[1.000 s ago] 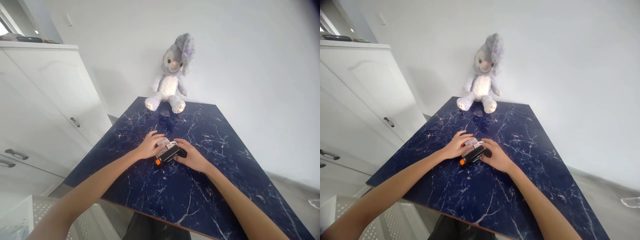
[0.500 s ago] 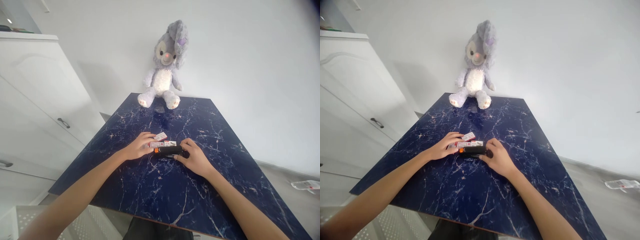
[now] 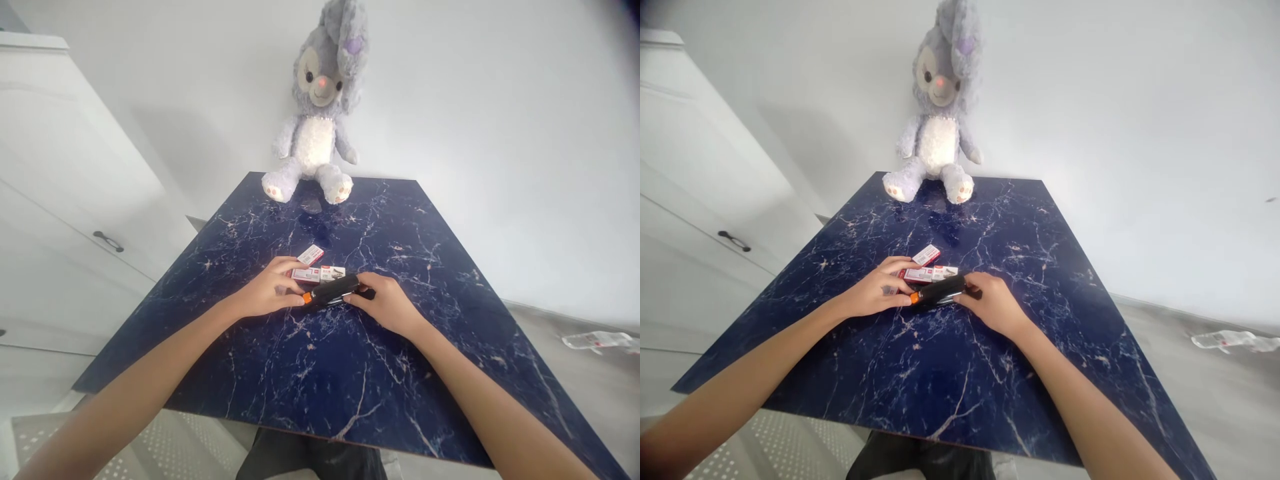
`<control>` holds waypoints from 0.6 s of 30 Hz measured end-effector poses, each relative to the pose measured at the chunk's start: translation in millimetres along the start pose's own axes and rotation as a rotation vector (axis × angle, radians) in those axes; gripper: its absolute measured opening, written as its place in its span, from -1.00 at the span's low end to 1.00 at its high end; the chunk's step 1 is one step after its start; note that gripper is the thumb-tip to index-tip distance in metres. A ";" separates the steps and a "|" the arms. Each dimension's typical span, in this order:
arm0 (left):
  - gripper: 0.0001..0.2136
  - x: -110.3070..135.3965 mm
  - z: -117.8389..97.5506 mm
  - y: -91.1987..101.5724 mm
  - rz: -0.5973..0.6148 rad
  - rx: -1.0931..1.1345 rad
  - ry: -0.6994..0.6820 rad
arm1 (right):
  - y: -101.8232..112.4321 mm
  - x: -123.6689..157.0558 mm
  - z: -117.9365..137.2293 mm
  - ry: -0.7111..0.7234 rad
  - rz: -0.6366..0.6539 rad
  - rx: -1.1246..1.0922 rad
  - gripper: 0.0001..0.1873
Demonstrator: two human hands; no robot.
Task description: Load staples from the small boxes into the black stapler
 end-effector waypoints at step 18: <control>-0.81 -2.9 5.3 5.2 0.084 0.149 0.145 | -7.6 3.7 9.7 -0.025 0.067 -0.085 -0.75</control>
Point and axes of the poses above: each hand's wrist, its own x-axis away from the middle knuckle, its own y-axis out of the back of the hand, z = x × y, the point moved 2 cm from there along -x, towards the middle knuckle
